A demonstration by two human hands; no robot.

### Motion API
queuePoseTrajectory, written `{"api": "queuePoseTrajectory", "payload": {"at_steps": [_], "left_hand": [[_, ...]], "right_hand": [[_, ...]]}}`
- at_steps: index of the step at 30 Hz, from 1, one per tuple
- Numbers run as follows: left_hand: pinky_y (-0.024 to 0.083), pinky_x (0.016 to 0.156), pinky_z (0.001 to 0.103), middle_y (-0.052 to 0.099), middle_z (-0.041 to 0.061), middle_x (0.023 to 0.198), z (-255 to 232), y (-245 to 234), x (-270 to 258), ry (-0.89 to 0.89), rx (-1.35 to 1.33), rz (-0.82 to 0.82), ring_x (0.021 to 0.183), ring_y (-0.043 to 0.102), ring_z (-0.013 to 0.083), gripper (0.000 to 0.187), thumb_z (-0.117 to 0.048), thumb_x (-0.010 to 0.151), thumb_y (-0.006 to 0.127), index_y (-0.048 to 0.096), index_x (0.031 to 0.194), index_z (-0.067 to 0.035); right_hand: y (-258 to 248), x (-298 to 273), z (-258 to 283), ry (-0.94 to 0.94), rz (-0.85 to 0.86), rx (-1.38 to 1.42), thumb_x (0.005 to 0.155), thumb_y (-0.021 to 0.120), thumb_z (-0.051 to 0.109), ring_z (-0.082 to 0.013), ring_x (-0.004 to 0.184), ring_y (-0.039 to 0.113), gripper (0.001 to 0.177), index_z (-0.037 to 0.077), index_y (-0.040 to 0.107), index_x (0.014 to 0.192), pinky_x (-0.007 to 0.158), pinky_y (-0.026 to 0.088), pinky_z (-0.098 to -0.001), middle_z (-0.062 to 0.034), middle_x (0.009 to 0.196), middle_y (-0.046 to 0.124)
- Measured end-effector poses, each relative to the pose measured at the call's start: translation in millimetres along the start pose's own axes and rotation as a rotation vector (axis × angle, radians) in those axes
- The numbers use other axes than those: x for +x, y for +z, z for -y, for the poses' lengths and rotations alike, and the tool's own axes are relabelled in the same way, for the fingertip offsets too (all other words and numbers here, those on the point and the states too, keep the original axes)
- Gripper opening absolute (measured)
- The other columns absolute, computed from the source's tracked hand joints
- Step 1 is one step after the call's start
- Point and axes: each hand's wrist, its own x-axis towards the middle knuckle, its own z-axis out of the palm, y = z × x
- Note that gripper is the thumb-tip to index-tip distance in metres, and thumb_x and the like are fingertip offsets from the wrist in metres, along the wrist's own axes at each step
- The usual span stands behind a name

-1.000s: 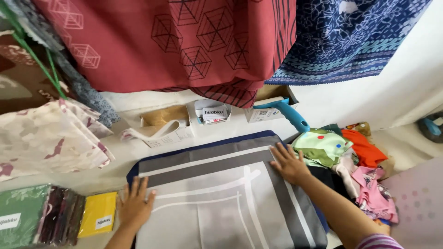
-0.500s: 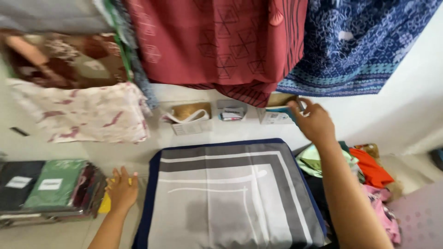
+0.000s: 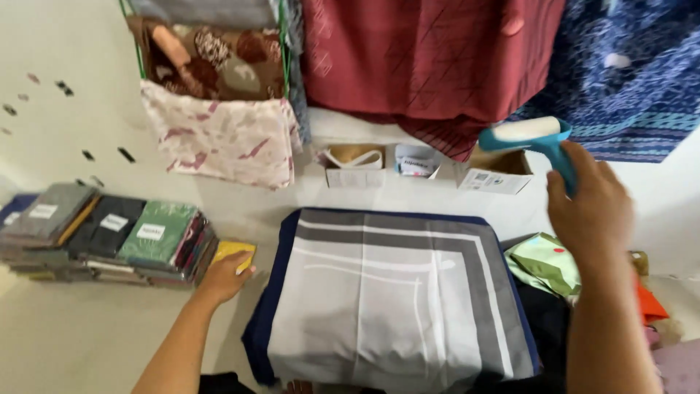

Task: Cleaning a hijab with a lint roller and folding it neatly.

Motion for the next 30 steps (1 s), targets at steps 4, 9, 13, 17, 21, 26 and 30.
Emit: {"api": "queuePoseTrajectory", "payload": {"at_steps": [4, 9, 13, 17, 21, 26, 30], "left_hand": [[0.047, 0.112, 0.051, 0.074, 0.016, 0.125, -19.1, -1.5, -9.5, 0.097, -0.066, 0.196, 0.125, 0.065, 0.0406, 0.037, -0.034, 0.086, 0.072, 0.077, 0.12, -0.019], [0.049, 0.112, 0.043, 0.072, 0.007, 0.127, -61.9, 11.1, -10.9, 0.211, 0.05, 0.321, 0.128, 0.062, 0.034, 0.044, -0.035, 0.071, 0.089, 0.076, 0.111, -0.021], [0.031, 0.125, 0.049, 0.042, -0.001, 0.164, -87.6, 22.1, -9.4, 0.16, 0.239, 0.547, 0.153, 0.031, 0.0359, 0.093, -0.045, 0.071, 0.092, 0.05, 0.151, -0.025], [0.024, 0.124, 0.06, 0.027, -0.006, 0.171, -78.4, 54.0, 4.4, 0.066, 0.462, 0.679, 0.158, 0.016, 0.0386, 0.115, -0.05, 0.067, 0.094, 0.032, 0.162, -0.033], [0.012, 0.123, 0.066, 0.007, -0.01, 0.174, -75.0, 51.0, 9.4, -0.034, 0.558, 0.818, 0.158, 0.009, 0.0414, 0.129, -0.054, 0.067, 0.095, 0.014, 0.166, -0.036], [0.016, 0.121, 0.07, 0.002, -0.008, 0.175, -76.2, 57.6, 9.2, -0.035, 0.657, 0.871, 0.156, 0.011, 0.0461, 0.127, -0.051, 0.073, 0.091, 0.008, 0.167, -0.032], [0.018, 0.12, 0.07, -0.002, -0.007, 0.175, -70.0, 58.0, 7.0, -0.007, 0.667, 0.893, 0.156, 0.012, 0.0469, 0.129, -0.055, 0.074, 0.09, 0.003, 0.167, -0.032]], "right_hand": [[-52.5, -31.2, 47.3, -0.312, 0.182, 0.255, 0.09, 0.072, 0.017, -0.0474, 0.101, 0.069, 0.044, 0.017, 0.075, 0.134, 0.086, 0.054, -0.0559, -0.02, 0.102, 0.073], [54.8, -80.7, 82.7, -0.469, 0.776, 0.635, 0.082, 0.075, 0.007, -0.0428, 0.111, 0.072, 0.044, 0.02, 0.079, 0.124, 0.098, 0.054, -0.0532, -0.0139, 0.11, 0.081], [154.2, -144.9, 108.3, -0.718, 0.897, 0.674, 0.094, 0.065, 0.025, -0.048, 0.107, 0.066, 0.043, 0.023, 0.065, 0.137, 0.091, 0.054, -0.0592, -0.0171, 0.111, 0.073], [201.5, -171.7, 148.3, -0.749, 0.889, 0.754, 0.095, 0.068, 0.022, -0.0408, 0.102, 0.069, 0.045, 0.03, 0.063, 0.139, 0.086, 0.058, -0.0527, -0.0103, 0.109, 0.071], [236.4, -170.4, 155.8, -0.752, 0.954, 0.638, 0.093, 0.071, 0.014, -0.0299, 0.098, 0.071, 0.058, 0.045, 0.059, 0.141, 0.089, 0.059, -0.0413, -0.0005, 0.108, 0.068], [236.2, -122.6, 91.3, -0.594, 1.019, 0.643, 0.072, 0.081, -0.007, -0.0417, 0.108, 0.07, 0.062, 0.028, 0.076, 0.123, 0.096, 0.056, -0.0514, -0.0137, 0.116, 0.076], [229.1, -96.6, -27.6, -0.343, 1.016, 0.558, 0.07, 0.081, -0.011, -0.0381, 0.113, 0.071, 0.061, 0.027, 0.081, 0.118, 0.102, 0.054, -0.048, -0.0121, 0.116, 0.078]]}}
